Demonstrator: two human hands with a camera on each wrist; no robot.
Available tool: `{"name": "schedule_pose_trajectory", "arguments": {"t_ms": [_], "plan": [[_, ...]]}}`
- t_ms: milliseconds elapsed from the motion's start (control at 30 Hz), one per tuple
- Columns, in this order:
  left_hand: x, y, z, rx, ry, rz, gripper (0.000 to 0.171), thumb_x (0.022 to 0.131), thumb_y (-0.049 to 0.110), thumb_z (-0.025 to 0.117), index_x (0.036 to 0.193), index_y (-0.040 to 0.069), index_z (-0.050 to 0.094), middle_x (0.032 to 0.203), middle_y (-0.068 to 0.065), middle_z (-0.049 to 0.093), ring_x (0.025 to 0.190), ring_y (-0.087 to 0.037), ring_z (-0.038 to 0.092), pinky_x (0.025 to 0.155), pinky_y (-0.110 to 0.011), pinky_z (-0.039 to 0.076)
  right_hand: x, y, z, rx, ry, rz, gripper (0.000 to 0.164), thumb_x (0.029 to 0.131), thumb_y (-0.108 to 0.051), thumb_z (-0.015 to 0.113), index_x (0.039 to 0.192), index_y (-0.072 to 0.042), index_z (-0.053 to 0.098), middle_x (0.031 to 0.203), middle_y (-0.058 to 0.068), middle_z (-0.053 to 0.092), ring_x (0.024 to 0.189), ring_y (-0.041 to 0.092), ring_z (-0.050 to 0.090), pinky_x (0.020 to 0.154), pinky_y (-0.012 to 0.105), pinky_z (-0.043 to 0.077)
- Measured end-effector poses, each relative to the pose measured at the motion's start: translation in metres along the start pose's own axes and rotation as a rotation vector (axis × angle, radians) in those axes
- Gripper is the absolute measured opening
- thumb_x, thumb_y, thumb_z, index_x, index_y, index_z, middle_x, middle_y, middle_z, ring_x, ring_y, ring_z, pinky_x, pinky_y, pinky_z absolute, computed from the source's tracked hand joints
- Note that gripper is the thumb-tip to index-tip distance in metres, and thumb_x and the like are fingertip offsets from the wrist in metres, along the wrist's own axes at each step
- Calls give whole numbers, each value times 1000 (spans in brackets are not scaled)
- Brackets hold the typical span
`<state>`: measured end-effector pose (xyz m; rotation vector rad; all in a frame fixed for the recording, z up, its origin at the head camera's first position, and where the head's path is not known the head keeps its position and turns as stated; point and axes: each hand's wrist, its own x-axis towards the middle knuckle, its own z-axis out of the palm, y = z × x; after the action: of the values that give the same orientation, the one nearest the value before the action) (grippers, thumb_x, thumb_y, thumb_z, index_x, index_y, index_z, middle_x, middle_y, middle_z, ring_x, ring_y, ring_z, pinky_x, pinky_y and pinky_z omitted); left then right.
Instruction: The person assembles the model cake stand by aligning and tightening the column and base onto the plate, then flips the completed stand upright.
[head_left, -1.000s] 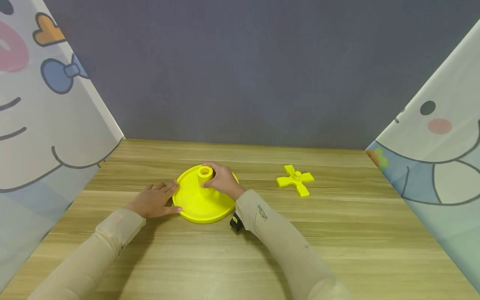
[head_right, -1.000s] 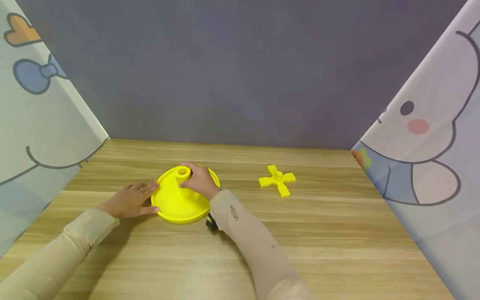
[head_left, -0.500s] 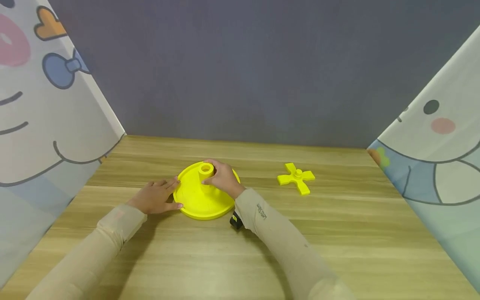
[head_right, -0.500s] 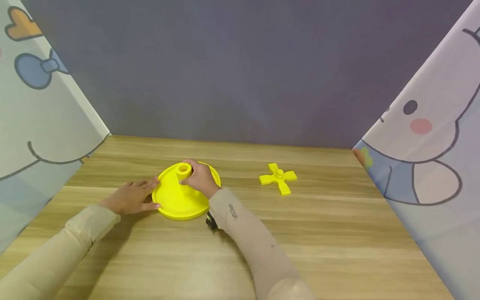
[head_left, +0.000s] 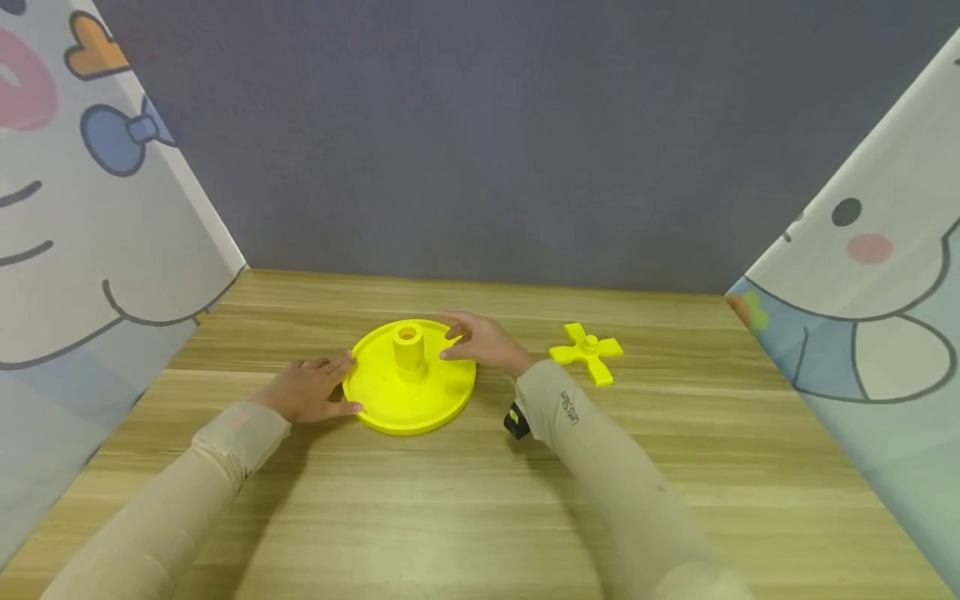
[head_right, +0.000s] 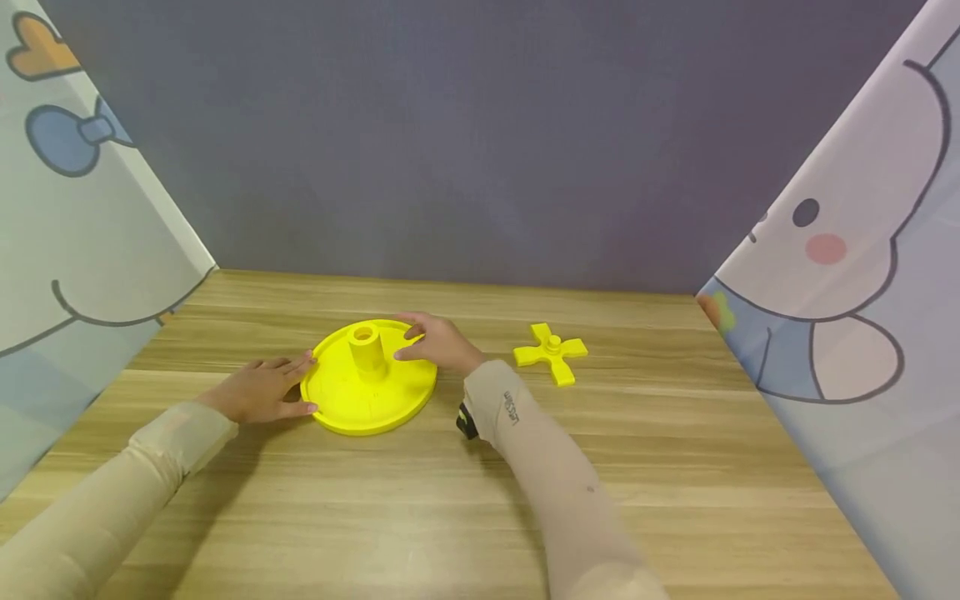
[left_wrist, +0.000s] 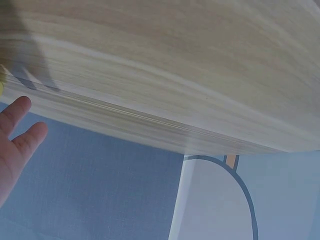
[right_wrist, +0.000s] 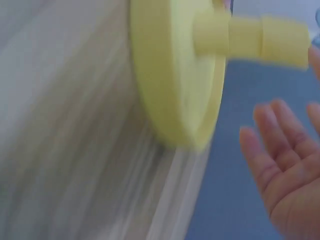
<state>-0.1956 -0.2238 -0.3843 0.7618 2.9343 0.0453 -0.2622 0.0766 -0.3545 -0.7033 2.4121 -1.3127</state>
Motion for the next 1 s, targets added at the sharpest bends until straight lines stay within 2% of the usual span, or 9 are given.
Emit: {"name": "schedule_pose_trajectory", "arguments": {"t_ms": [100, 300, 500, 667, 833, 1000], "plan": [[-1, 0, 1, 0, 5, -3, 82, 89, 57, 56, 140, -6, 42, 144, -24, 41, 122, -47, 46, 95, -67, 34, -11, 8, -20, 8, -14, -8, 64, 88, -9, 70, 145, -2, 40, 127, 26, 55, 110, 34, 58, 92, 39, 50], [-3, -2, 2, 0, 9, -8, 82, 89, 56, 57, 140, -6, 41, 144, -25, 41, 122, -47, 46, 94, -68, 35, -34, 27, -55, -44, 32, 22, 62, 88, -6, 68, 143, 3, 40, 125, 29, 55, 112, 38, 56, 95, 45, 47], [-2, -2, 4, 2, 17, -6, 81, 90, 56, 55, 141, -5, 41, 145, -23, 40, 123, -47, 45, 95, -67, 34, -63, 49, -84, -89, 71, 84, 60, 89, -6, 68, 142, 5, 40, 121, 29, 55, 107, 38, 57, 90, 45, 49], [-2, -3, 5, -2, 12, -10, 81, 90, 56, 55, 142, -5, 40, 145, -23, 40, 124, -47, 44, 96, -67, 33, -89, 65, -103, -143, 99, 143, 61, 89, -7, 68, 141, 6, 40, 120, 28, 56, 105, 37, 58, 87, 44, 51], [-2, -3, 5, 0, 11, -8, 82, 90, 57, 55, 141, -5, 41, 145, -24, 40, 123, -47, 44, 96, -68, 33, -107, 74, -118, -171, 125, 144, 60, 88, -4, 67, 138, 13, 39, 117, 31, 55, 103, 41, 58, 85, 44, 52], [-2, 2, 2, 0, 12, 17, 83, 89, 58, 55, 141, -5, 41, 145, -24, 40, 122, -48, 45, 95, -68, 34, -122, 87, -129, -175, 143, 162, 59, 90, -8, 66, 139, 11, 40, 120, 31, 54, 108, 41, 54, 86, 45, 50]]}}
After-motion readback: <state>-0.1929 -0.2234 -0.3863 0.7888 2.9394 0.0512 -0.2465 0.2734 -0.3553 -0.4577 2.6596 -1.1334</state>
